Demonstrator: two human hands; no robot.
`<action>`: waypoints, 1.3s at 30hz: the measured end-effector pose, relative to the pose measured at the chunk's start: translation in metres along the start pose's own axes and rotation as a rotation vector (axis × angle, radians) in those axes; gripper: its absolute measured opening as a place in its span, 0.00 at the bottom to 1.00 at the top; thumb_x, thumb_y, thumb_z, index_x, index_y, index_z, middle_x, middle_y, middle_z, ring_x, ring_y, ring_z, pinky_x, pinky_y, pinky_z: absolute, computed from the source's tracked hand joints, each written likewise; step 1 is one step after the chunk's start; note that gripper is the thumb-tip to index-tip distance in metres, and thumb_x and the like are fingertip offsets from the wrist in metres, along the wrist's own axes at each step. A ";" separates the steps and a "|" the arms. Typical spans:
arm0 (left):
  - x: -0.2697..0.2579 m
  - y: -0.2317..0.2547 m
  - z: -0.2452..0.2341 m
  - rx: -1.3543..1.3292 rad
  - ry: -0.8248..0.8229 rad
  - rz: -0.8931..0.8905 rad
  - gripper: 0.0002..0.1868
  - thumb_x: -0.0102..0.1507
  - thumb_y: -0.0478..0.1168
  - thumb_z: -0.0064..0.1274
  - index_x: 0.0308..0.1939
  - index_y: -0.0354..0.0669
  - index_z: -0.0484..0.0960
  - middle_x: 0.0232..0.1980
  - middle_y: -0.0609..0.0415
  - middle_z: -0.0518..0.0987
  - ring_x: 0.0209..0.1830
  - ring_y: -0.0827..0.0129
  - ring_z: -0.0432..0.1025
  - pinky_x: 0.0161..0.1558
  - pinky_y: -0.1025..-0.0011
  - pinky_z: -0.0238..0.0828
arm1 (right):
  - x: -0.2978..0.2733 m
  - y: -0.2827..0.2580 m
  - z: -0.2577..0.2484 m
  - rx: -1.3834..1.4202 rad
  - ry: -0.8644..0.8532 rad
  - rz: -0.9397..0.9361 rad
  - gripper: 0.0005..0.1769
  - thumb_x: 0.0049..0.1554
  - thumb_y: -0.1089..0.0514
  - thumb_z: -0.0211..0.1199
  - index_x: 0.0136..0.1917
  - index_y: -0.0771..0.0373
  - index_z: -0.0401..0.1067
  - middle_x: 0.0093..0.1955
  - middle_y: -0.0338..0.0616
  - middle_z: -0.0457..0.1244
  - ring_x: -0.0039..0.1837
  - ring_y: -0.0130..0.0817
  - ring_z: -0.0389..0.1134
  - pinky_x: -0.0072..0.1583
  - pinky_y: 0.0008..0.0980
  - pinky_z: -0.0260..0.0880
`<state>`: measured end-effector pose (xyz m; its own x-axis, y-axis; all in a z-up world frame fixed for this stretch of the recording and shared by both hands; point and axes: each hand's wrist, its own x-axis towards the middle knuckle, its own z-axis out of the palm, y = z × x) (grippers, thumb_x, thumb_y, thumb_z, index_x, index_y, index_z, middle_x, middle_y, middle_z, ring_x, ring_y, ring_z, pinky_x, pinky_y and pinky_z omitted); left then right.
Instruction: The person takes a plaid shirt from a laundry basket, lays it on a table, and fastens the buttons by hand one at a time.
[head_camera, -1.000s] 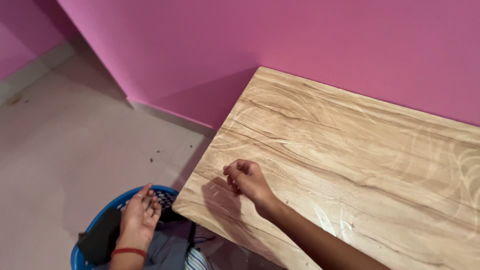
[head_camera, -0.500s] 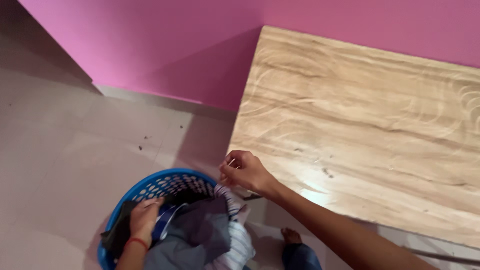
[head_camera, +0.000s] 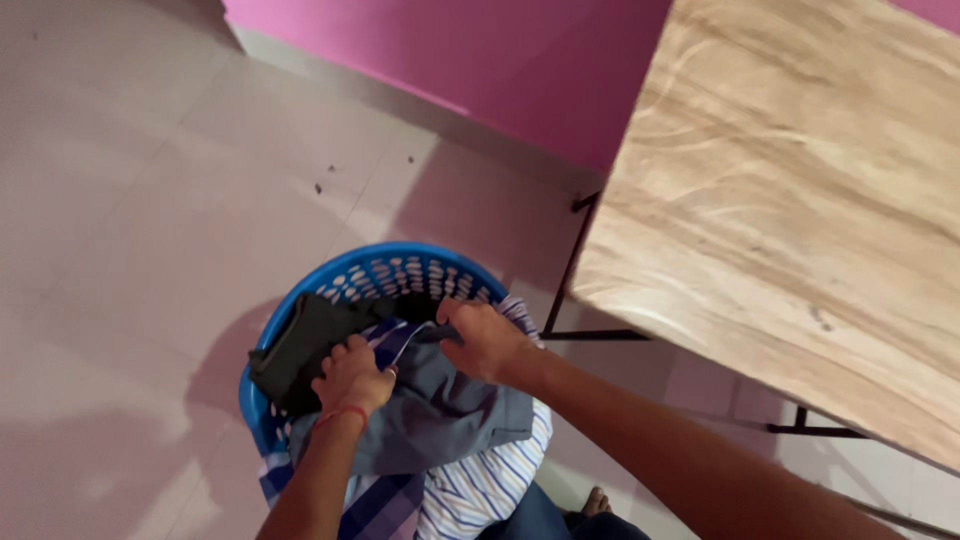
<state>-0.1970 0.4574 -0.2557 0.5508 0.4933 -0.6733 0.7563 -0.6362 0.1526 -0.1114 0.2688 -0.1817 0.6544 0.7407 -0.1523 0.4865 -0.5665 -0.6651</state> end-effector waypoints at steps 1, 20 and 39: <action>0.007 -0.005 0.006 0.020 0.017 0.023 0.39 0.61 0.56 0.64 0.70 0.49 0.63 0.74 0.47 0.63 0.76 0.51 0.56 0.69 0.46 0.55 | 0.003 0.003 0.009 0.007 -0.014 -0.001 0.19 0.53 0.59 0.65 0.57 0.67 0.69 0.52 0.60 0.68 0.58 0.56 0.70 0.59 0.45 0.70; -0.019 -0.035 0.010 -0.425 0.417 0.550 0.17 0.69 0.45 0.49 0.52 0.33 0.74 0.52 0.32 0.79 0.54 0.38 0.73 0.54 0.49 0.69 | 0.030 0.013 0.082 -0.239 -0.152 -0.045 0.42 0.48 0.60 0.68 0.74 0.52 0.57 0.74 0.50 0.56 0.74 0.55 0.57 0.68 0.50 0.62; -0.200 0.021 -0.155 -0.861 0.863 0.805 0.10 0.61 0.33 0.59 0.36 0.38 0.71 0.27 0.47 0.77 0.28 0.56 0.78 0.35 0.63 0.71 | -0.004 -0.070 -0.040 0.015 0.033 -0.073 0.15 0.56 0.54 0.64 0.55 0.60 0.78 0.44 0.58 0.69 0.48 0.54 0.72 0.53 0.46 0.70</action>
<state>-0.2370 0.4375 -0.0056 0.7202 0.5750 0.3882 -0.0502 -0.5150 0.8557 -0.1251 0.2918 -0.1054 0.6363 0.7673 -0.0796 0.5250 -0.5063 -0.6841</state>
